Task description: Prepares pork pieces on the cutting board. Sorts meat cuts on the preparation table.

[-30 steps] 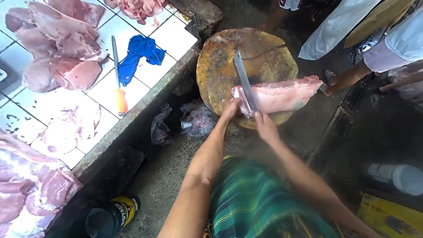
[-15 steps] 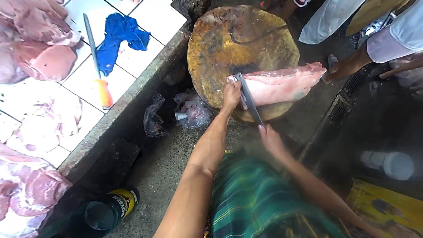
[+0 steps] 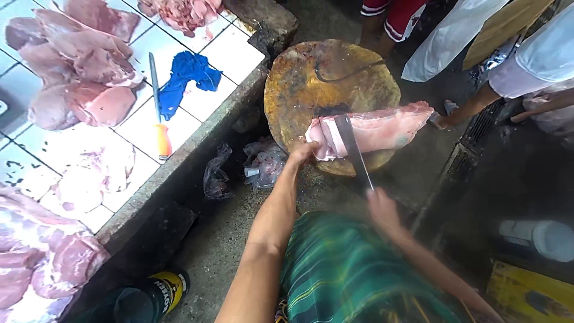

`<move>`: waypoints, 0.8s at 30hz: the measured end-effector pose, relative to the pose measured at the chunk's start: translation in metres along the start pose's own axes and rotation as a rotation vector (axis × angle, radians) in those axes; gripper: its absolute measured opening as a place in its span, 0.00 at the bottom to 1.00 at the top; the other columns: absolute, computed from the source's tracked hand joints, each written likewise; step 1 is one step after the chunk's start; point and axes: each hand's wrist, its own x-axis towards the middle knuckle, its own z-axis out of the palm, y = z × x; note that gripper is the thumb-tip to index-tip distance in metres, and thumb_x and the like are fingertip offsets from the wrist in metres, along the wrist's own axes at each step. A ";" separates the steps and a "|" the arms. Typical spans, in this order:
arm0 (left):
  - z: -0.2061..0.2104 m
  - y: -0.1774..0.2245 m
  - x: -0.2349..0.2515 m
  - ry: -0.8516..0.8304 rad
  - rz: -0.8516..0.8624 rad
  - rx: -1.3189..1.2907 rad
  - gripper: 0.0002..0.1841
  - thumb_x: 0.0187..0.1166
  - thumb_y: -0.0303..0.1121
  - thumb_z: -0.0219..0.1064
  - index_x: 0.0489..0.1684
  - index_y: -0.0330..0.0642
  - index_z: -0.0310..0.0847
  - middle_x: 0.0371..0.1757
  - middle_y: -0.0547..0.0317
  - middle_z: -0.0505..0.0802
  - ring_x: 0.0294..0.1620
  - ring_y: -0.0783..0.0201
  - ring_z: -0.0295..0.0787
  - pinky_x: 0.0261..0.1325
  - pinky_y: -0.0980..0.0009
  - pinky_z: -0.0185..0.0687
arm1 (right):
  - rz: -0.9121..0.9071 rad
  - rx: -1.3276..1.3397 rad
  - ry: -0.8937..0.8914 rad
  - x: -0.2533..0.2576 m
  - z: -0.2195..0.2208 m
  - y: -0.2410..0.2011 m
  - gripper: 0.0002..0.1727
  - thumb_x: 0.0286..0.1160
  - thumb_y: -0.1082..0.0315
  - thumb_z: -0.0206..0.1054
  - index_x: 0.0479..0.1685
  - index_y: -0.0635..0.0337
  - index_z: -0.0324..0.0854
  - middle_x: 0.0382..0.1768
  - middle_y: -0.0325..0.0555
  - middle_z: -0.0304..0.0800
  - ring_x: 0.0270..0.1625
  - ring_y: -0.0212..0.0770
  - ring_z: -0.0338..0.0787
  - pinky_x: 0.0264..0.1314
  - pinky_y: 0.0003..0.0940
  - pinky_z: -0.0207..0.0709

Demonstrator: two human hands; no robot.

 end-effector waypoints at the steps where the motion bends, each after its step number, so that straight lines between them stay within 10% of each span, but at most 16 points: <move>1: 0.001 -0.002 0.001 0.044 0.003 0.052 0.22 0.77 0.32 0.70 0.70 0.35 0.77 0.50 0.42 0.94 0.44 0.52 0.95 0.48 0.54 0.93 | -0.042 0.029 0.046 0.011 0.000 -0.013 0.31 0.92 0.42 0.45 0.56 0.62 0.82 0.27 0.48 0.87 0.31 0.47 0.90 0.40 0.52 0.86; 6: 0.002 0.003 -0.002 0.182 0.004 0.234 0.18 0.73 0.36 0.73 0.58 0.37 0.86 0.49 0.45 0.95 0.51 0.52 0.94 0.57 0.48 0.89 | -0.460 0.193 0.378 0.047 -0.038 -0.093 0.33 0.93 0.42 0.42 0.56 0.64 0.79 0.23 0.44 0.85 0.20 0.40 0.85 0.22 0.45 0.84; 12: 0.002 0.002 -0.001 0.174 0.036 0.210 0.15 0.74 0.33 0.74 0.55 0.37 0.88 0.46 0.47 0.96 0.47 0.55 0.95 0.56 0.51 0.90 | -1.098 0.818 0.635 0.102 -0.060 -0.175 0.39 0.85 0.28 0.44 0.52 0.58 0.75 0.23 0.35 0.82 0.22 0.30 0.82 0.24 0.34 0.83; 15: -0.003 0.000 -0.001 0.178 0.015 0.243 0.16 0.75 0.35 0.73 0.57 0.38 0.88 0.48 0.47 0.96 0.49 0.54 0.95 0.57 0.50 0.90 | -0.548 0.297 0.443 0.098 0.026 -0.090 0.39 0.92 0.37 0.36 0.50 0.66 0.77 0.21 0.47 0.81 0.21 0.42 0.84 0.24 0.43 0.83; 18: -0.003 0.001 0.006 0.221 0.002 0.309 0.18 0.76 0.40 0.73 0.56 0.38 0.87 0.50 0.43 0.94 0.54 0.49 0.93 0.61 0.44 0.86 | 0.044 -0.047 -0.048 0.094 0.051 -0.057 0.38 0.90 0.35 0.42 0.59 0.62 0.82 0.41 0.62 0.91 0.47 0.61 0.93 0.51 0.66 0.84; 20: -0.005 0.002 0.007 0.243 -0.001 0.360 0.19 0.75 0.45 0.73 0.50 0.37 0.88 0.48 0.41 0.94 0.53 0.47 0.91 0.60 0.41 0.84 | 0.150 -0.102 -0.178 0.093 0.042 -0.072 0.39 0.90 0.34 0.40 0.59 0.62 0.81 0.46 0.62 0.91 0.51 0.61 0.93 0.54 0.64 0.84; 24: 0.001 0.012 0.006 0.250 -0.050 0.473 0.21 0.79 0.51 0.69 0.49 0.40 0.91 0.50 0.42 0.94 0.56 0.46 0.91 0.62 0.39 0.82 | 0.202 -0.043 -0.253 0.089 0.007 -0.086 0.42 0.87 0.28 0.38 0.56 0.61 0.78 0.34 0.58 0.86 0.30 0.54 0.90 0.37 0.55 0.86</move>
